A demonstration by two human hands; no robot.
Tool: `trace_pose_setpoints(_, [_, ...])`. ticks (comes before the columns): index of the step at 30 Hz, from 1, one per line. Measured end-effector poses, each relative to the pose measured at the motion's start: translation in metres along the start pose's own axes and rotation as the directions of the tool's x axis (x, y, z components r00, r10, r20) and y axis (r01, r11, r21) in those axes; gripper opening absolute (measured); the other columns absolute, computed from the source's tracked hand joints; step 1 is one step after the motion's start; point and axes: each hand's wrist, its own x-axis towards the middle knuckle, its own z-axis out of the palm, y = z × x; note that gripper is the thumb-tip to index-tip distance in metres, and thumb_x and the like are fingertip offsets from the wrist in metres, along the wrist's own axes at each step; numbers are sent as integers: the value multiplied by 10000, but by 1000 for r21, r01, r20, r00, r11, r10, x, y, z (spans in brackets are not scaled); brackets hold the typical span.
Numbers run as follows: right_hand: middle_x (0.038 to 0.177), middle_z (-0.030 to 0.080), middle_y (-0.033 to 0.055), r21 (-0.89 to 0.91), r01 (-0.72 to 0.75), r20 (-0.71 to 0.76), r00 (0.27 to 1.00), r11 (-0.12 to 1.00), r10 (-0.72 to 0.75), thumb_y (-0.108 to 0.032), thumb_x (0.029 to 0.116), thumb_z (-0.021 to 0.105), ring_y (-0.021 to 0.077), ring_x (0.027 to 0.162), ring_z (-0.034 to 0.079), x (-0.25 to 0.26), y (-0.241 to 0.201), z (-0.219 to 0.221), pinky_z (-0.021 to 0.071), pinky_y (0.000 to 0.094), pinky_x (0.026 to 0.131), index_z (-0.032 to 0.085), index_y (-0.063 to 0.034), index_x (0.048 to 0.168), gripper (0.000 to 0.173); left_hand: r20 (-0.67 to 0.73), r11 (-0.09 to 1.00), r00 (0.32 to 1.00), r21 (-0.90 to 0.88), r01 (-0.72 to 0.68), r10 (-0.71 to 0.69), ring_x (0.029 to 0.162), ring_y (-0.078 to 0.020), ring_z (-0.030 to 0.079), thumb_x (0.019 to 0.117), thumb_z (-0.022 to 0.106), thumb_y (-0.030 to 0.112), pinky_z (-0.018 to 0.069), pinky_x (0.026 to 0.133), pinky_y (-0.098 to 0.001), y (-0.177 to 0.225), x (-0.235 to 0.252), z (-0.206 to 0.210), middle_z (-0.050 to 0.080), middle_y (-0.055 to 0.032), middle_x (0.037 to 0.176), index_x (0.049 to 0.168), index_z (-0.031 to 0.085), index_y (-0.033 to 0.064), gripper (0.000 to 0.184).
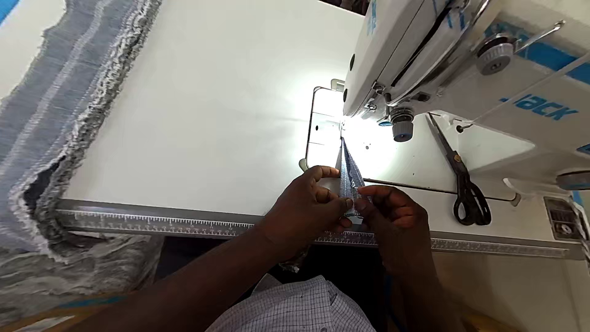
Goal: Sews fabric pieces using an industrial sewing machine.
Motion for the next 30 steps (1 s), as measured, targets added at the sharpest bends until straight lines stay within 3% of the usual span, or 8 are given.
trace_pose_setpoints(6, [866,696,85,101,-180,-19,983,978,183,-115,876,815,180,652,658,-3,-7,-3,595,291,554,710,-142,1268,406,43,998,998,-34,49,-47,726,-237,757,962,706,98,656,658,-336,-2,-4,0,749,-133,915,1324,570,48,391])
trace_pose_setpoints(8, [937,735,13,-125,-13,-74,997,992,3,-145,889,813,122,699,695,-9,-11,1,613,250,574,771,-123,1127,243,54,998,998,-52,47,-45,743,-222,758,959,702,98,657,674,-331,-3,-5,0,755,-129,917,1171,663,5,235])
trace_pose_setpoints(12, [1024,654,-17,-612,280,72,951,740,-301,-146,945,666,16,834,620,-19,-22,10,532,146,651,777,-144,1189,268,55,995,998,-88,38,-33,717,-197,747,994,646,64,652,685,-318,-6,-10,2,744,-138,887,1079,687,-31,133])
trace_pose_setpoints(20, [1036,636,-2,-556,343,121,935,757,-334,-128,903,662,41,863,611,-15,-15,7,536,167,683,768,-121,1155,273,130,981,987,-182,-66,91,857,-227,739,1056,566,165,634,810,-359,-16,-20,-5,728,-163,1020,1161,696,-8,240])
trace_pose_setpoints(22, [1028,598,-21,-535,384,119,916,752,-383,-110,891,639,54,865,565,-9,-5,4,491,186,670,769,-172,1196,338,119,984,988,-161,-77,97,732,-190,710,1055,566,171,628,680,-304,-16,-19,-7,712,-148,931,1103,683,-2,214])
trace_pose_setpoints(26, [981,620,32,-579,579,150,767,574,-623,-122,939,701,171,963,550,9,12,2,465,297,811,791,-146,1114,199,197,993,980,107,-56,34,432,-97,346,1125,372,331,262,380,-185,-10,-17,-9,460,-51,631,969,636,62,408])
trace_pose_setpoints(28, [953,651,35,-597,598,138,733,535,-666,-87,921,693,188,961,581,15,11,2,486,308,802,807,-147,1060,190,171,806,947,496,-321,272,452,-111,432,1119,371,292,338,389,-224,-11,-17,-12,506,-14,616,920,646,109,385])
trace_pose_setpoints(30, [956,668,46,-597,591,119,734,542,-668,-76,913,681,188,953,596,16,8,1,496,306,791,811,-142,1044,196,244,337,742,773,-538,624,685,-77,571,994,556,298,499,581,-265,-17,-15,-21,596,46,806,1004,668,150,186])
